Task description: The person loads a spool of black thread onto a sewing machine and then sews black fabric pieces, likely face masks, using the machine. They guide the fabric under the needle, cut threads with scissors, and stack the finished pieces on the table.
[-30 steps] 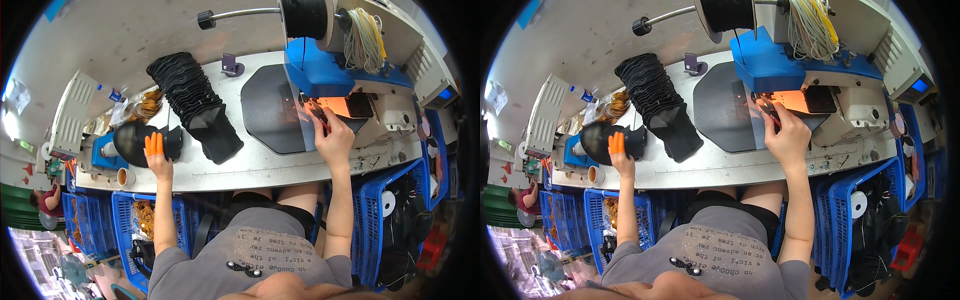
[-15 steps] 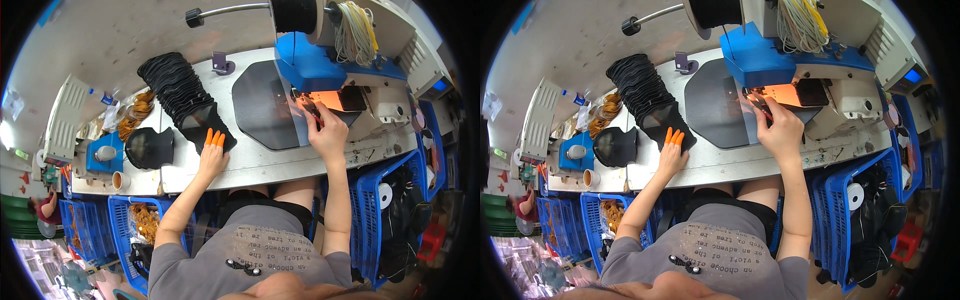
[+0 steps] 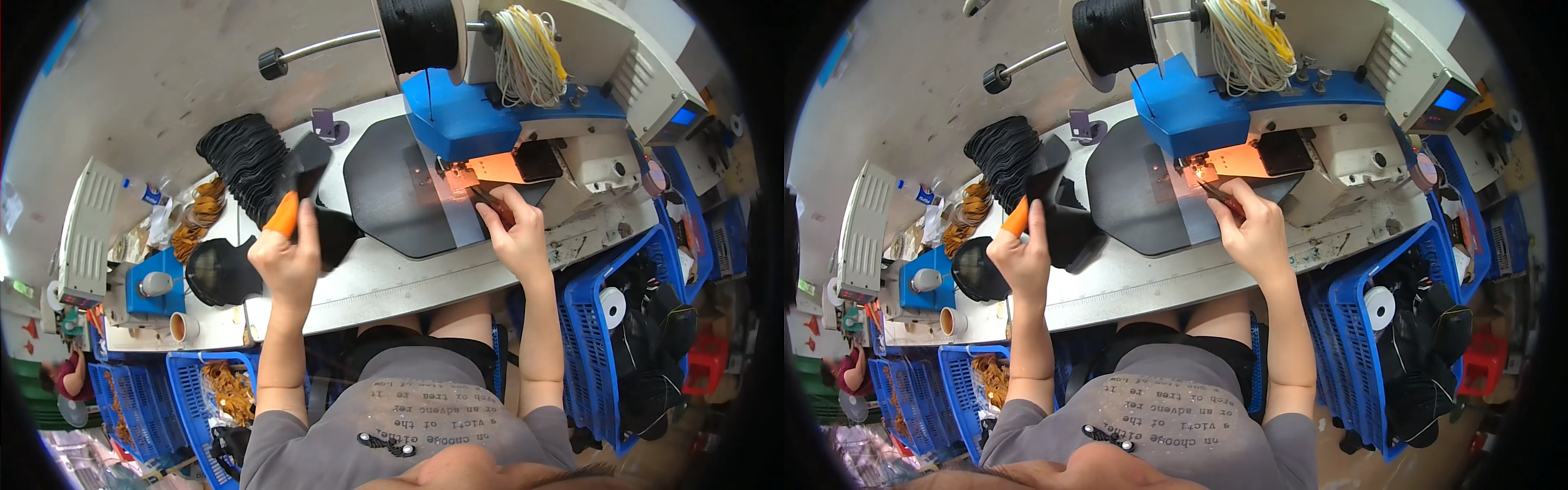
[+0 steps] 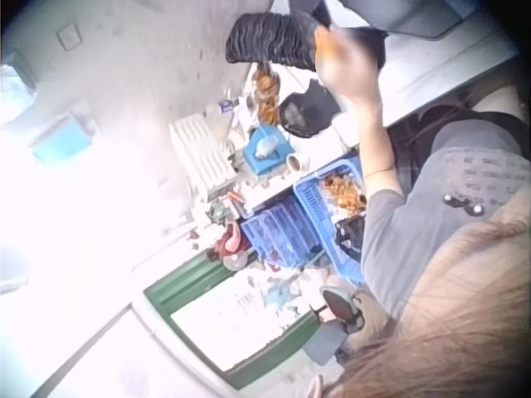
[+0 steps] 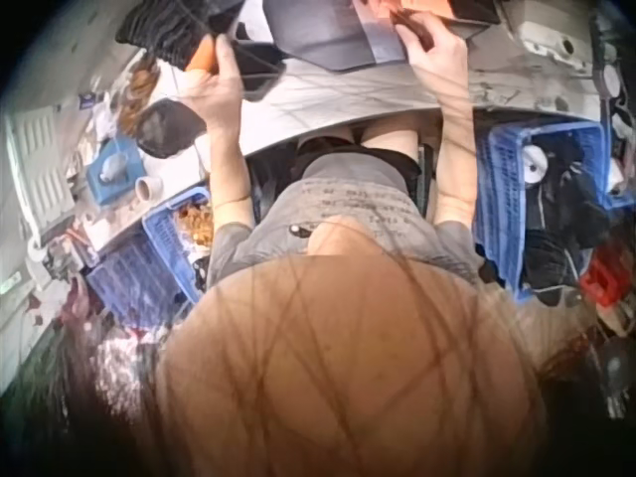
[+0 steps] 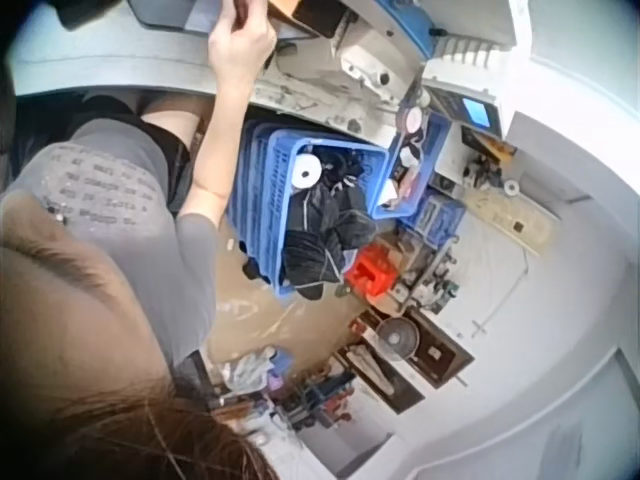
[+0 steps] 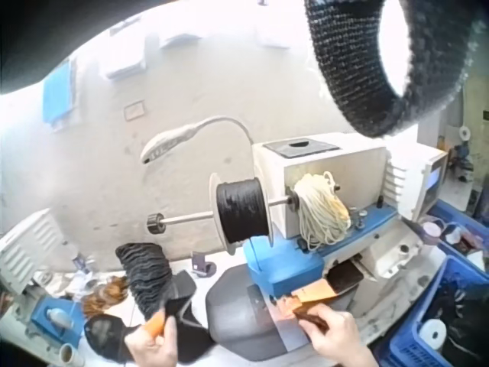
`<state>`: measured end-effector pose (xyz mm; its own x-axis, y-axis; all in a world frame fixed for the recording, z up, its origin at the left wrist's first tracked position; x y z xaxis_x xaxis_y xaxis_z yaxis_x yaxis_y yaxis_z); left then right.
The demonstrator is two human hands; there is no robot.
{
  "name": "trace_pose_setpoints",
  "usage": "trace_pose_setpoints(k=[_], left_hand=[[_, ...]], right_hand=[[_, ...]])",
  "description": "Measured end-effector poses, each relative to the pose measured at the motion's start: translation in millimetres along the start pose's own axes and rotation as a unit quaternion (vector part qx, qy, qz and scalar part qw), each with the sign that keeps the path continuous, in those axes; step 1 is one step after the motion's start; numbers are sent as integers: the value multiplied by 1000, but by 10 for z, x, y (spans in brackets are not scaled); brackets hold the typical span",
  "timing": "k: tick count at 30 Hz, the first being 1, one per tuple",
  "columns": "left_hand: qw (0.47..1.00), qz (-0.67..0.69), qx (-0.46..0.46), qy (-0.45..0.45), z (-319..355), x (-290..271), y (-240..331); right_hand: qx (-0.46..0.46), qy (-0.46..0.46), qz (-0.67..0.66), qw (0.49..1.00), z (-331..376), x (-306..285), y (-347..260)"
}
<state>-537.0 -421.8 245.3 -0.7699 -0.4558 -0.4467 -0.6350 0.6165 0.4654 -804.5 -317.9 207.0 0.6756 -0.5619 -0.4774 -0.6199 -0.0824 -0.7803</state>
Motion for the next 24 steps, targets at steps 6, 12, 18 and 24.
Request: trace_pose_setpoints(k=[6, 12, 18, 24], left_hand=[[962, 14, 228, -149, 180, 821, 482], [894, 56, 265, -356, 98, 988, 470], [881, 69, 310, -350, 128, 995, 347], [879, 73, 293, -368, 63, 1060, 303]], right_hand=[[-50, -35, 44, 997, -44, 42, -83], [-72, -43, 133, 987, -46, 131, -20], [-73, -52, 205, 975, -109, 249, 5], [-49, -24, 205, 977, -238, 337, 72]])
Point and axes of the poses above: each hand's wrist, its own z-axis away from the middle knuckle, its own x-axis out of the palm, y = z × x, the point moved 2 cm from there along -z, towards the middle knuckle, and after that the axes turned 1 degree about -x, right-handed, at the moved point
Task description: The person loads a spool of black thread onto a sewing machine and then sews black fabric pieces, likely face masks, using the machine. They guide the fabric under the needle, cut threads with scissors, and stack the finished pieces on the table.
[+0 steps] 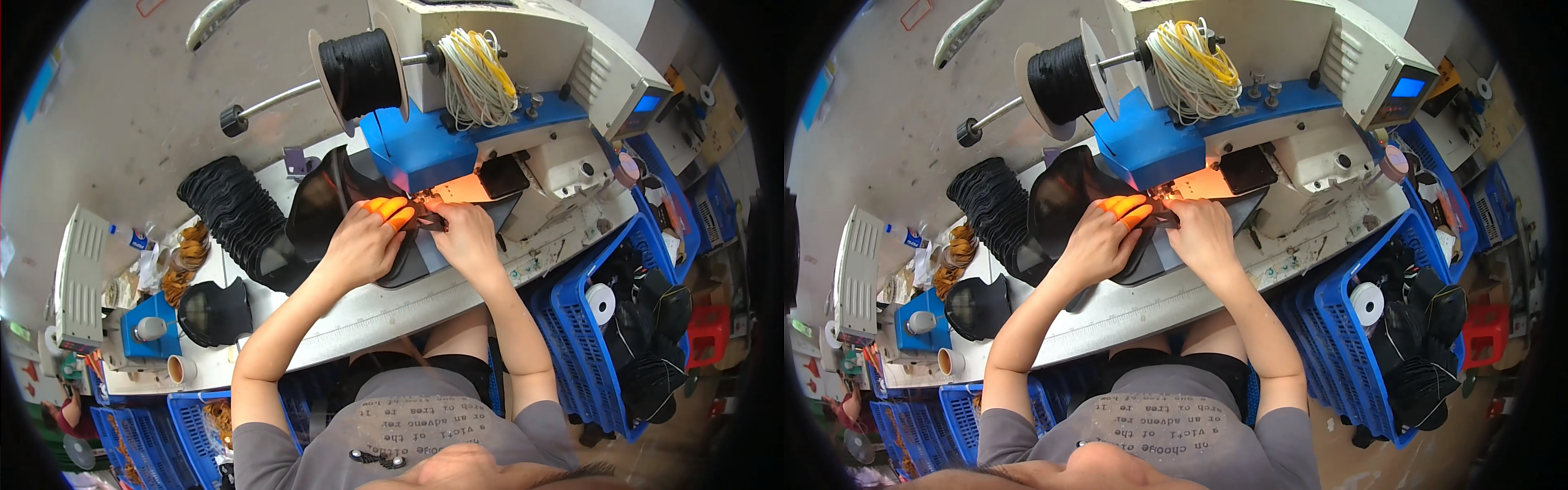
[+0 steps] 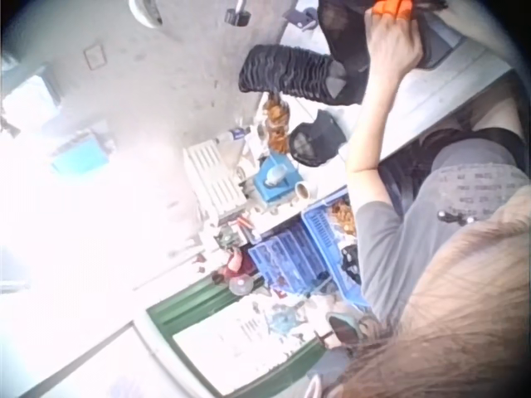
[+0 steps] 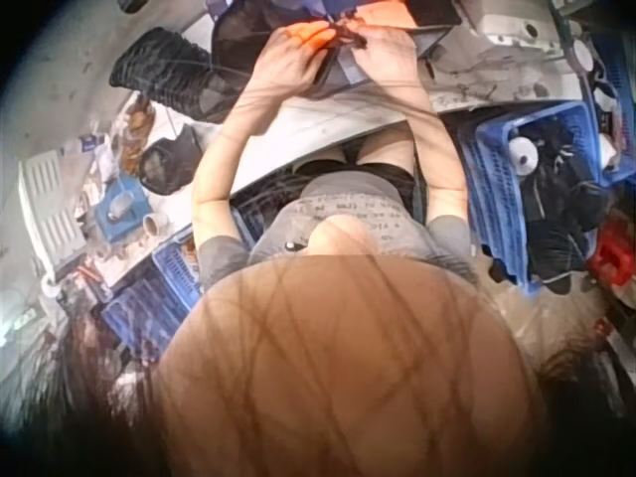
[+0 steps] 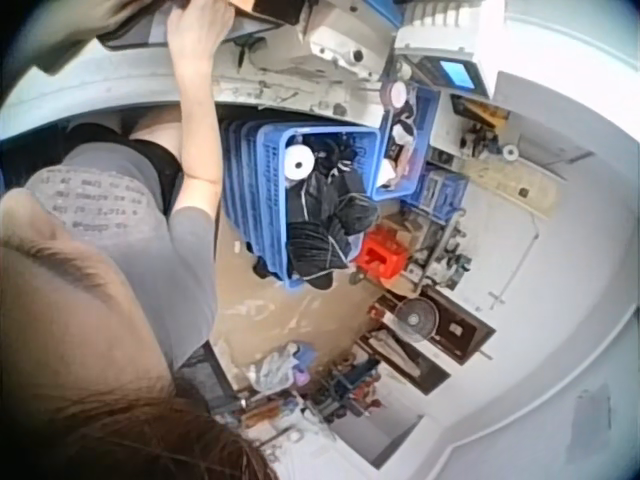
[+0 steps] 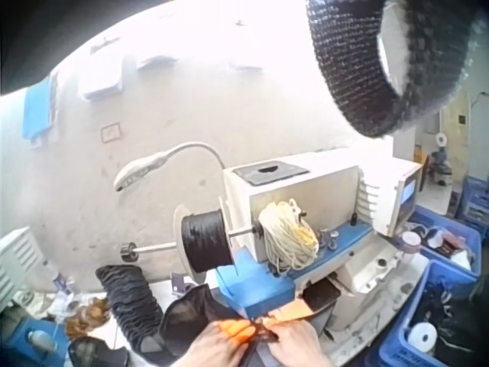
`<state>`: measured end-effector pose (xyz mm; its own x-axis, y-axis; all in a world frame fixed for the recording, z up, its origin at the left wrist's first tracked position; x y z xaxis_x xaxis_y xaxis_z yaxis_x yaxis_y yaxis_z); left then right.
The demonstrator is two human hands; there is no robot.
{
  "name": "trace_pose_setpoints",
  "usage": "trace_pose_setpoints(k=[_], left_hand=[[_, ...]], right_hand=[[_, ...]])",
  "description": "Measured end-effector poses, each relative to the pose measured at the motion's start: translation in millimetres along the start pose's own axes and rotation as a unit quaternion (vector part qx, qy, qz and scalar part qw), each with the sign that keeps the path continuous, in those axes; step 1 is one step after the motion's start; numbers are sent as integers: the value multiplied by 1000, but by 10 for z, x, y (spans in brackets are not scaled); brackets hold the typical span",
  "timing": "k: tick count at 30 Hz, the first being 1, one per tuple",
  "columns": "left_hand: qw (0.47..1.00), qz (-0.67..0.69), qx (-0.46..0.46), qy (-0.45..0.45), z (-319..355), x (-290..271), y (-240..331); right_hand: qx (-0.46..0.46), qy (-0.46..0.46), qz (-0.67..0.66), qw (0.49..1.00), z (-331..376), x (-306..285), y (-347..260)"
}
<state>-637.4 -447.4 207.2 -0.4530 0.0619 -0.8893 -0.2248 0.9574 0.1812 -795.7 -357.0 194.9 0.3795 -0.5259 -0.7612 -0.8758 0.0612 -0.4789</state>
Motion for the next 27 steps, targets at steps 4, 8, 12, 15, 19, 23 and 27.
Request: trace_pose_setpoints(k=[4, 8, 12, 15, 19, 23, 27], left_hand=[[999, -2, -13, -42, -50, 4, -100], [999, 0, -3, -45, -104, -16, -152], [996, 6, -8, -86, -150, -40, -183], [995, 3, -5, -97, -145, -32, -234], [994, 2, 3, -111, -208, -51, -293], [992, 7, 19, -127, -275, -28, -433], [995, 32, 43, -86, -267, 9, -515]], right_hand=[[52, -26, -37, 998, -77, 10, -7], [51, -15, -23, 998, -106, 4, -6], [62, -4, -34, 997, -95, 32, -6], [47, 4, -34, 998, -84, 87, 28], [59, 5, -16, 998, -75, 103, 30], [34, 33, -10, 999, -103, 75, 13], [25, 54, -12, 998, -42, 99, 62]])
Point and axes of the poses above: each hand's wrist, its own z-axis away from the middle knuckle, its own x-axis out of the palm, y = z × x, the point moved 2 cm from there along -z, towards the middle knuckle, and after that the axes turned 1 degree about -x, right-handed, at the moved point
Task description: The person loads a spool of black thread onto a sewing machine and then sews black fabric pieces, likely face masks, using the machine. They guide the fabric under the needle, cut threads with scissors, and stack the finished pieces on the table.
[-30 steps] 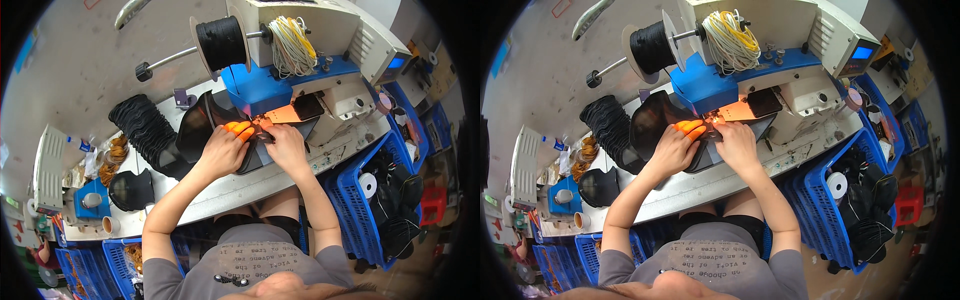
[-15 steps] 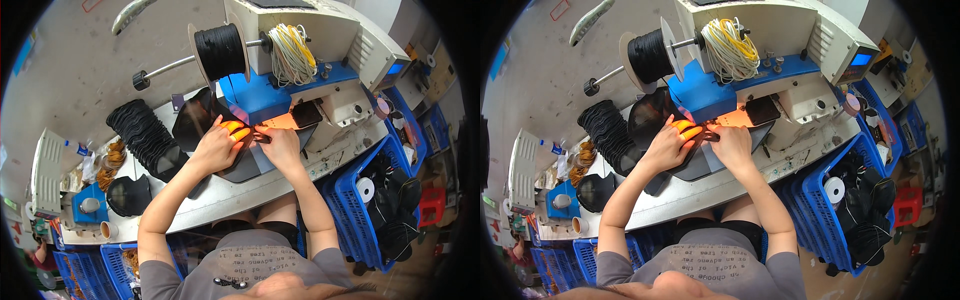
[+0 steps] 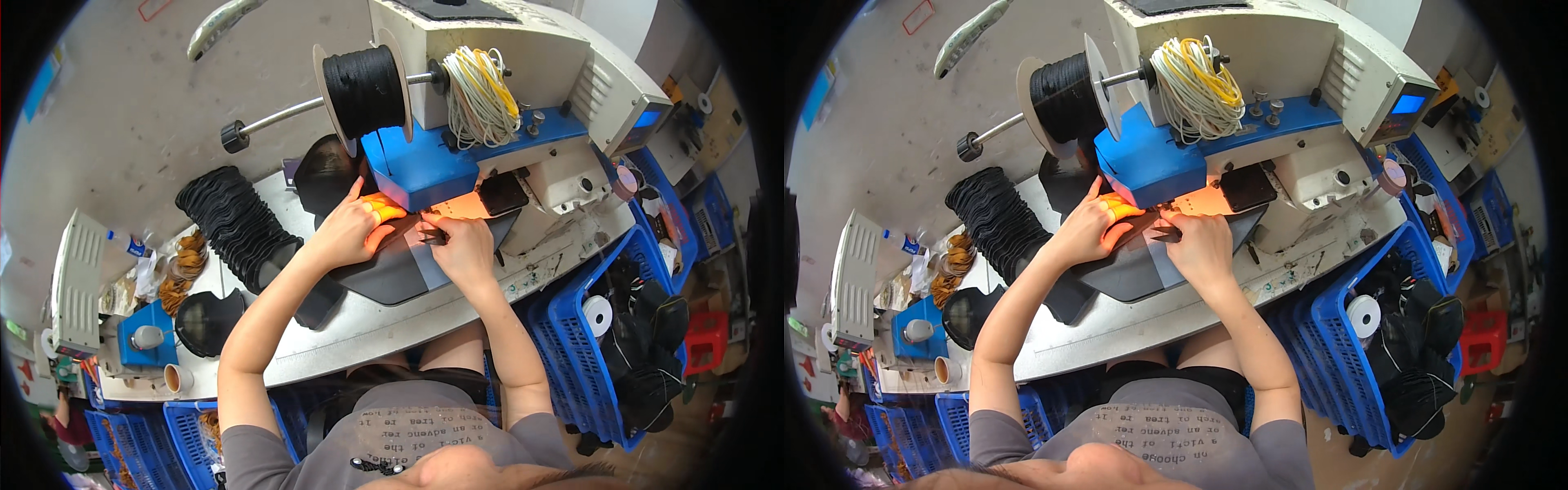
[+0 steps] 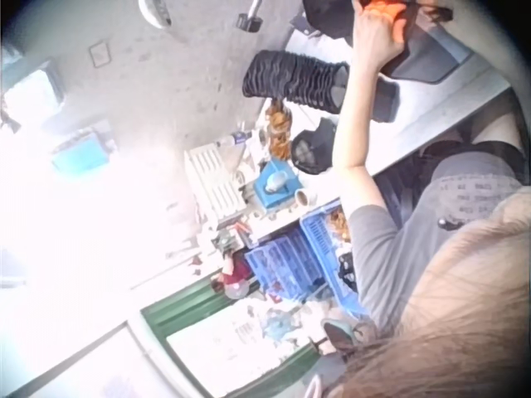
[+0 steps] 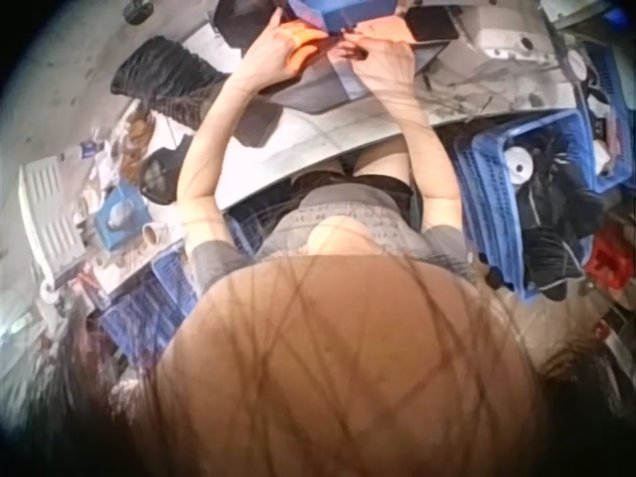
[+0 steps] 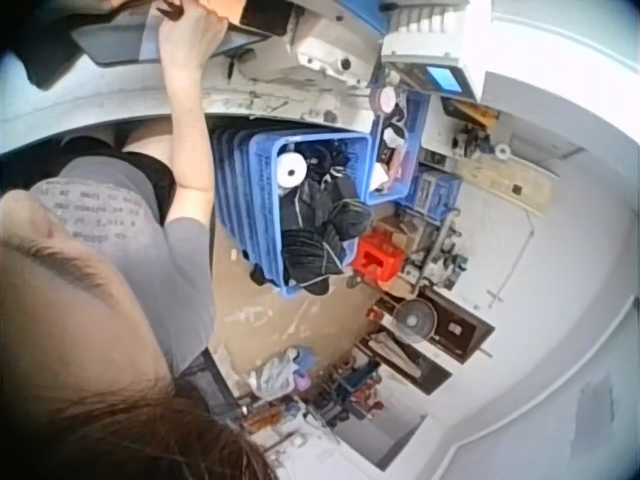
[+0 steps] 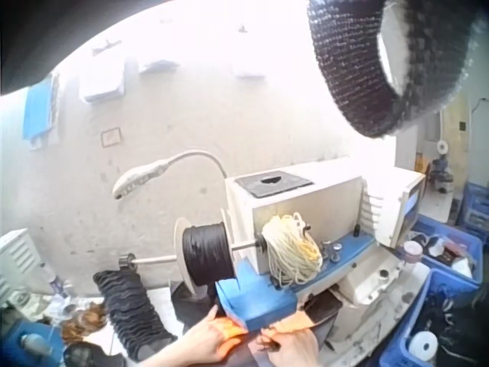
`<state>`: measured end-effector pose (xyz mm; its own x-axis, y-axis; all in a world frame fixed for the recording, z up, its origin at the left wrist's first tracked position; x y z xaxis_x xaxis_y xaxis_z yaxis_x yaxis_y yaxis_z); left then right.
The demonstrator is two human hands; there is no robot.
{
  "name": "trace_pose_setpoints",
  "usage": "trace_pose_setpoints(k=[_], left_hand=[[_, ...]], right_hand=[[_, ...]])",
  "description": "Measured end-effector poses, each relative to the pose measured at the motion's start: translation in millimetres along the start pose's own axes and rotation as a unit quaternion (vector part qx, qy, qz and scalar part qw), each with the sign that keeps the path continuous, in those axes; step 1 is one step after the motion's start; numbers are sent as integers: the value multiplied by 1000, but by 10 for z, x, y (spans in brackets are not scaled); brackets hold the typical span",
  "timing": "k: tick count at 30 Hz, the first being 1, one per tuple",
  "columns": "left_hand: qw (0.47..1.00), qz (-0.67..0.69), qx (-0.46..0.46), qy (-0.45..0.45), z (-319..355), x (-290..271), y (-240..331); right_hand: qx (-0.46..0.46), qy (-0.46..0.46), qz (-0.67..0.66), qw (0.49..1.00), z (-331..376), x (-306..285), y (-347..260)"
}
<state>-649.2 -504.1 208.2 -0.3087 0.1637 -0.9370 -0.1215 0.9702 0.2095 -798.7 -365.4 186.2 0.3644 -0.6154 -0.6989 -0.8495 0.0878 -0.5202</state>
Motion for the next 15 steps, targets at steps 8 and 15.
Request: trace_pose_setpoints(k=[8, 15], left_hand=[[996, -87, -9, -2, 21, -30, 24], [995, -97, -4, 3, 68, 15, -8]], right_hand=[[-76, 81, -27, 993, 131, -257, 145], [-82, 120, -36, 989, 180, -205, 138]])
Point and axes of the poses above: each hand's wrist, its own z-axis away from the middle knuckle, its own x-axis out of the palm, y = z × x, the point moved 2 cm from there along -z, towards the middle knuckle, and after that the axes turned 1 degree about -x, right-handed, at the moved point
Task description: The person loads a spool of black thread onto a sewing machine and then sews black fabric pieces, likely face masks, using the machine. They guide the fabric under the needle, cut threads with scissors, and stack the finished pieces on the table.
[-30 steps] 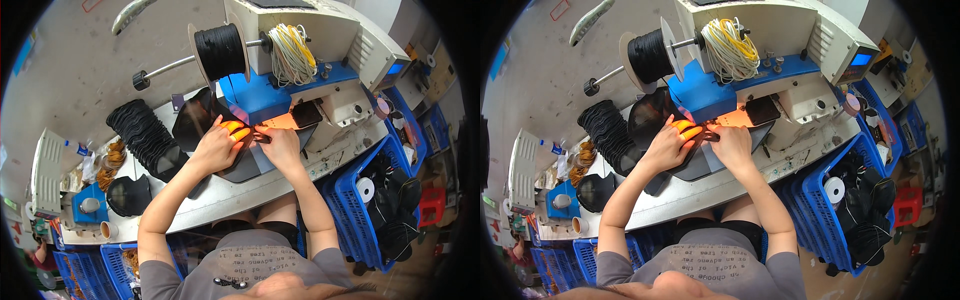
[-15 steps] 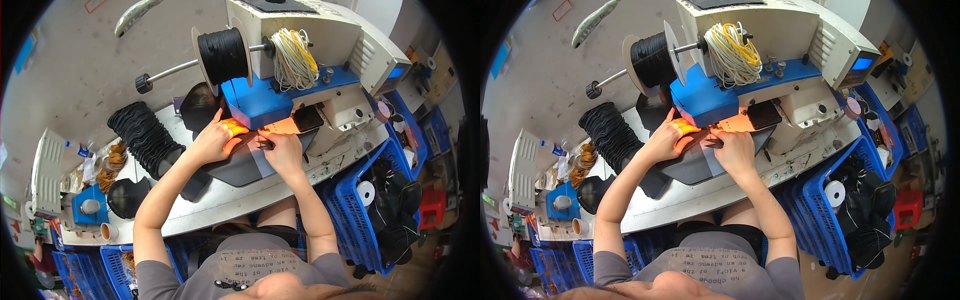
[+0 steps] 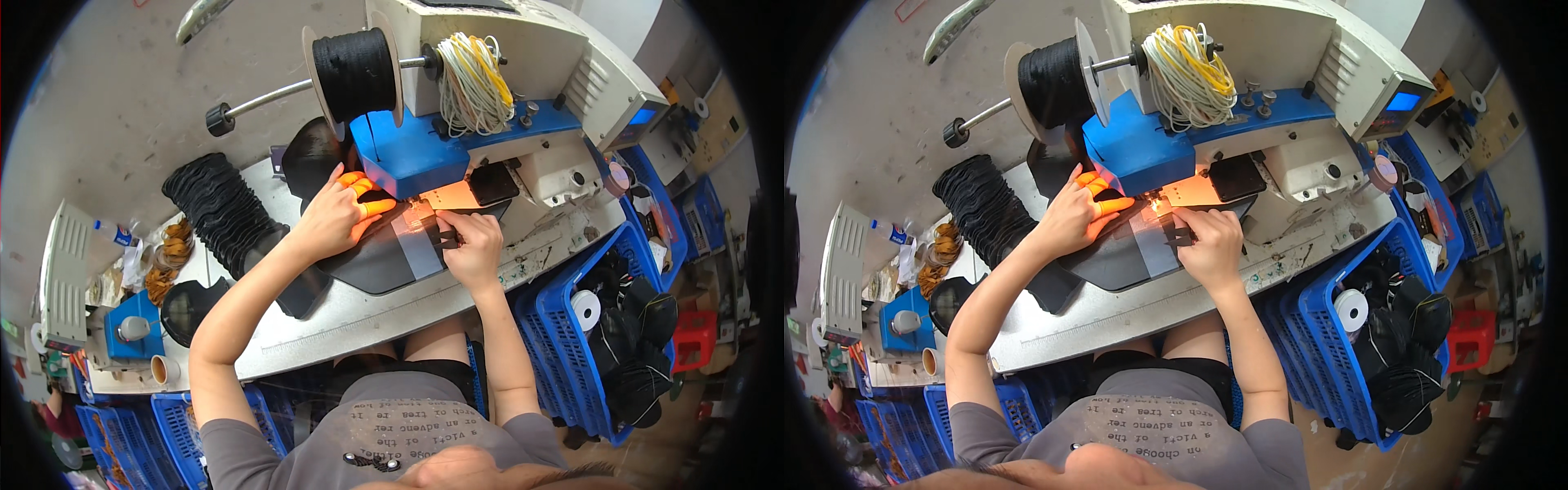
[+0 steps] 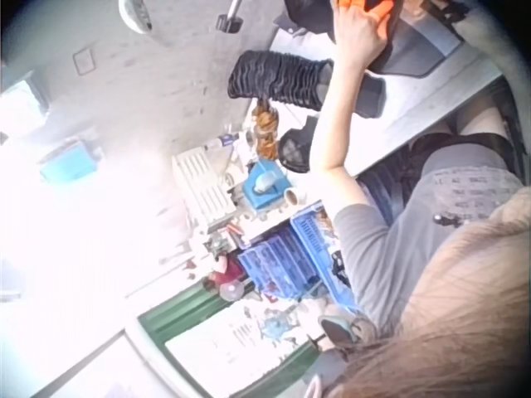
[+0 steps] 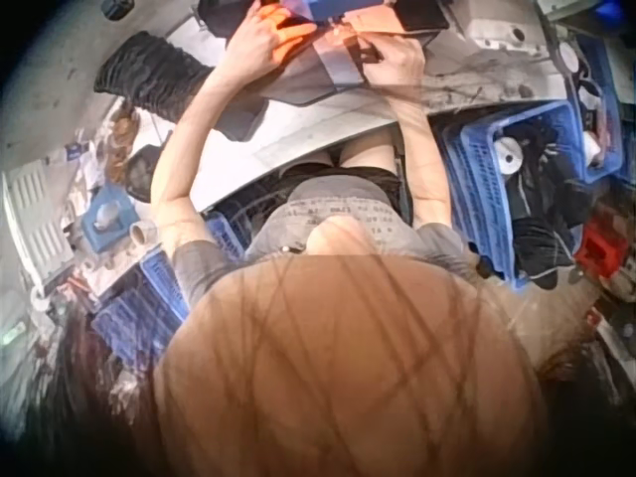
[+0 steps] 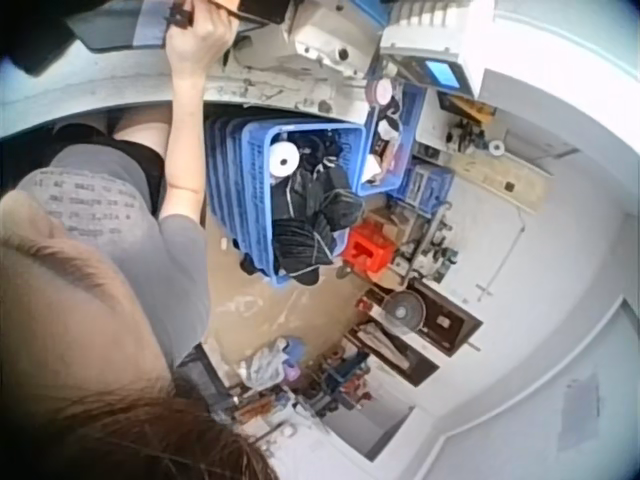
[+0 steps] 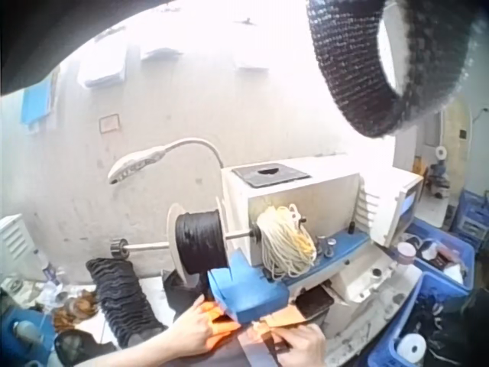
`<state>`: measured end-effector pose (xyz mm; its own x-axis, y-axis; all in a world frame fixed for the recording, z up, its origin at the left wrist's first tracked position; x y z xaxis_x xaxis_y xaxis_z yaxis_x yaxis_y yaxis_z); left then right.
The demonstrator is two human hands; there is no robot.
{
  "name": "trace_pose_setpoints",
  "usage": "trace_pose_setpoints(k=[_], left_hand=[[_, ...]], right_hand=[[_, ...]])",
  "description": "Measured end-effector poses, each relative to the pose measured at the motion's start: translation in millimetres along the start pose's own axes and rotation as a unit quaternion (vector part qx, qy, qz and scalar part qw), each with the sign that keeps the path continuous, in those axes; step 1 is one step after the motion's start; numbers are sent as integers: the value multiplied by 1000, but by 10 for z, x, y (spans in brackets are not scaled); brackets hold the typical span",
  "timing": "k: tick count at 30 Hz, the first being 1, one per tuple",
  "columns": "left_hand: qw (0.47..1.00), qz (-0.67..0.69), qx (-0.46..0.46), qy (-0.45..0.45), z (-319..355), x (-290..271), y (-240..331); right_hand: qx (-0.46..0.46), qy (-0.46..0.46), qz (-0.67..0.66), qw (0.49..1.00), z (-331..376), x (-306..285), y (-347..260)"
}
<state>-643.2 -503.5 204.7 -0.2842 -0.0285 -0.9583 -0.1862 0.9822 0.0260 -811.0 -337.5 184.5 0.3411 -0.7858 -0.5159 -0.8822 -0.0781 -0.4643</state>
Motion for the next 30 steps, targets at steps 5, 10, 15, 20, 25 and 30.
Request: trace_pose_setpoints(k=[5, 10, 15, 20, 25, 30], left_hand=[[999, 41, -17, -15, -65, -99, 33], [999, 35, -1, 10, -20, -156, 38], [999, 33, 8, -14, -76, -78, 1], [999, 37, 8, -26, -85, -74, -11], [999, 28, 32, 31, -93, -78, 23], [999, 32, 23, 29, -75, -89, 69]], right_hand=[[-3, 11, 5, 1000, 10, -17, 9], [-5, -5, -2, 1000, 23, 12, 3], [-8, 13, 12, 1000, 19, -19, -11], [-3, 1, -3, 1000, 17, -6, 5], [-23, 24, 1, 999, 14, -10, 3], [-24, 29, 1, 999, 30, 4, 5]])
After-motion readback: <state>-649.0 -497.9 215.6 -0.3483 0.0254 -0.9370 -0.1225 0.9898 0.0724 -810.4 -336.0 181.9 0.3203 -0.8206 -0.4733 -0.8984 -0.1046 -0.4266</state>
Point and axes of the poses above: each hand's wrist, its own z-axis away from the middle knuckle, its own x-axis out of the palm, y = z × x, the point moved 2 cm from there along -z, towards the middle knuckle, and after that the axes turned 1 degree about -x, right-handed, at the moved point
